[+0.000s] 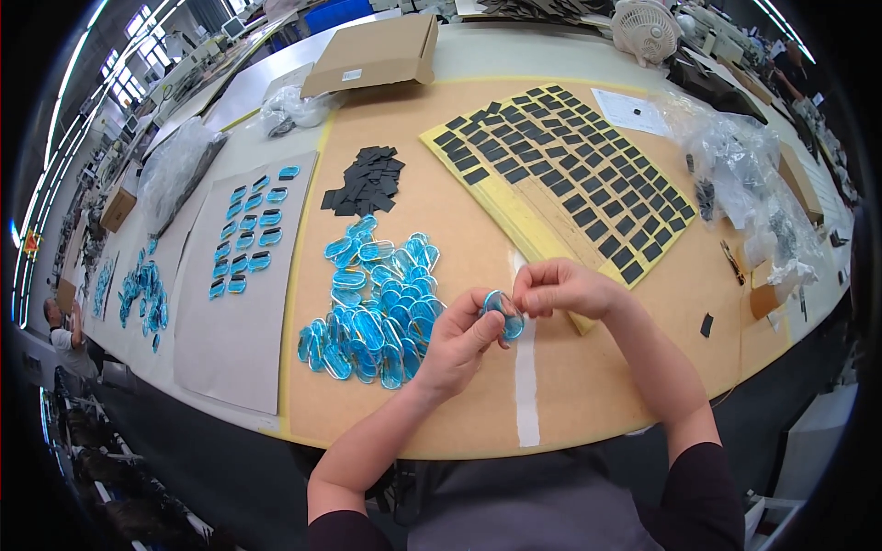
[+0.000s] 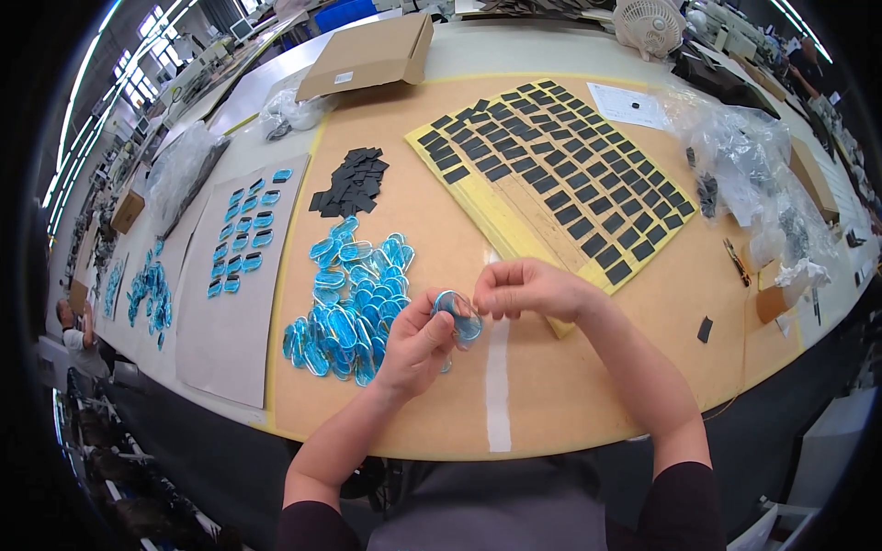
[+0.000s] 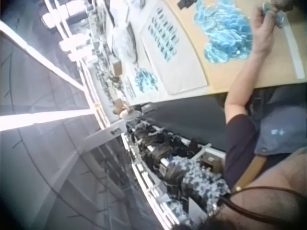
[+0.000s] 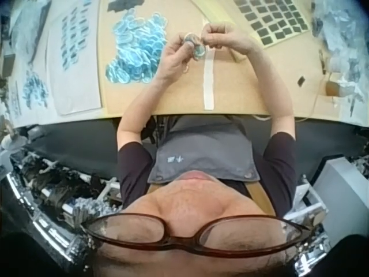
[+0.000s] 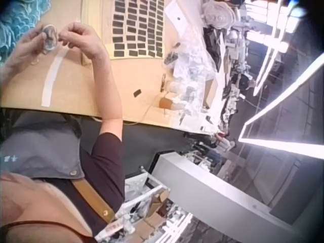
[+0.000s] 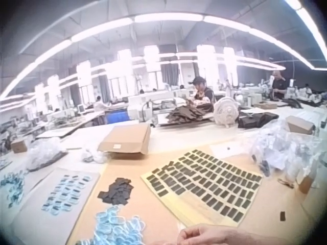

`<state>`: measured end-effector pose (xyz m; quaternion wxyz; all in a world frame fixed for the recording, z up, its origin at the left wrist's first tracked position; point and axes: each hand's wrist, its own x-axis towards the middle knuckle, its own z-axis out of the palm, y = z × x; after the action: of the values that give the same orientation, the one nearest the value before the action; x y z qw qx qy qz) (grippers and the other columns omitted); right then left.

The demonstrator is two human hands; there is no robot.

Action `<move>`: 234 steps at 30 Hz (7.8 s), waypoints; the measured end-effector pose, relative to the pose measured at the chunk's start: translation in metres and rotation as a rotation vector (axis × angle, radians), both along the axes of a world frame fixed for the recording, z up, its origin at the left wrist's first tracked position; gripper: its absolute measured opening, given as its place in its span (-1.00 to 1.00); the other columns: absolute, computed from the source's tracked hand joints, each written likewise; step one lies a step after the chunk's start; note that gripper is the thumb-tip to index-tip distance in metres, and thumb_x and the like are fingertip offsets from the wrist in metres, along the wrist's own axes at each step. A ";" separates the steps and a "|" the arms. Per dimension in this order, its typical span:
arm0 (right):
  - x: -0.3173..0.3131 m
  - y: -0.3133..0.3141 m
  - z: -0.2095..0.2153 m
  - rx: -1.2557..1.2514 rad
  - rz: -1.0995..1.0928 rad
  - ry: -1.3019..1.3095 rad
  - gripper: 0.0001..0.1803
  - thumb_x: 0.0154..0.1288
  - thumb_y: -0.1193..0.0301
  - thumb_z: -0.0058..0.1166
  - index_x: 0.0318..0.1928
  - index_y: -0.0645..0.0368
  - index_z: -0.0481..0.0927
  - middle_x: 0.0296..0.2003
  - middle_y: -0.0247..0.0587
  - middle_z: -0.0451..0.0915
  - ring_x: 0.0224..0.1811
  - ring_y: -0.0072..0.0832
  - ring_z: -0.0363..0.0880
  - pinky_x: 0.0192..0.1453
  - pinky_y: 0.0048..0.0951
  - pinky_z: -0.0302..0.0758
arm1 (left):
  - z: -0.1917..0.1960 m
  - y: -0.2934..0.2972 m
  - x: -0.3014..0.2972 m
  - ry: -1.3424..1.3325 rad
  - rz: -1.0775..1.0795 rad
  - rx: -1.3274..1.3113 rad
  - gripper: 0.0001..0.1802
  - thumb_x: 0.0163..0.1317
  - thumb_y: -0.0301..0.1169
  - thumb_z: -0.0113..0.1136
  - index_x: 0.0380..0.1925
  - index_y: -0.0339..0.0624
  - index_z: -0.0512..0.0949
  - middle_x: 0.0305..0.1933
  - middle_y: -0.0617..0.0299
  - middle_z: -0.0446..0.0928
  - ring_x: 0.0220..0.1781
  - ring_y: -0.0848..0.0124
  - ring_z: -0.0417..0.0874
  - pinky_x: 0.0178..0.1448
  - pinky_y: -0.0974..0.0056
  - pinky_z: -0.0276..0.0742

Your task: Assembling small black strips onto light blue oval leather components at a workbench.

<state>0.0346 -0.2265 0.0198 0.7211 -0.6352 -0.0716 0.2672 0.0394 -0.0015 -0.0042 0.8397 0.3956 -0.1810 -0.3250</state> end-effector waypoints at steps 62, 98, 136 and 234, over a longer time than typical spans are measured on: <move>-0.031 0.018 -0.015 0.149 -0.276 0.187 -0.82 0.15 0.39 0.36 -0.40 0.11 0.57 -0.52 -0.46 0.53 -0.52 -0.73 0.36 -0.43 -0.68 0.26 | 0.006 0.002 0.003 -0.416 -0.178 0.458 -0.50 0.44 -0.51 -0.21 0.36 -0.19 0.04 -0.13 0.29 0.30 -0.33 0.62 0.30 -0.28 0.50 0.33; -0.035 0.014 -0.009 -0.020 -0.049 0.010 -0.86 0.12 0.49 0.34 -0.29 0.24 0.70 -0.40 -0.35 0.66 -0.31 -0.65 0.55 -0.13 -0.59 0.43 | 0.001 0.003 0.003 -0.601 -0.212 0.500 -0.38 0.38 -0.58 -0.24 0.45 -0.17 0.00 -0.14 0.27 0.30 -0.36 0.59 0.36 -0.29 0.48 0.37; -0.044 0.034 -0.021 0.129 -0.236 -0.069 -0.82 0.36 0.41 0.14 -0.14 0.27 0.57 -0.24 -0.38 0.59 -0.17 -0.73 0.49 -0.07 -0.64 0.43 | 0.010 0.002 0.003 -0.834 0.072 0.708 -0.41 0.27 -0.62 -0.04 0.33 -0.38 0.16 -0.12 0.12 0.43 -0.25 0.47 0.58 -0.15 0.40 0.49; -0.051 0.038 -0.013 0.313 -0.446 0.081 -0.85 0.30 0.38 0.22 -0.19 0.14 0.57 -0.39 -0.47 0.57 -0.42 -0.75 0.43 -0.33 -0.70 0.36 | 0.001 0.005 0.005 0.006 -0.028 0.119 -0.87 0.41 -0.38 0.07 -0.16 -0.19 0.46 -0.39 0.27 0.54 -0.47 0.58 0.54 -0.47 0.54 0.43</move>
<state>-0.0159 -0.1883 0.0070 0.8538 -0.5049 0.0585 0.1128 0.0446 0.0032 -0.0031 0.8107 0.4412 -0.1644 -0.3479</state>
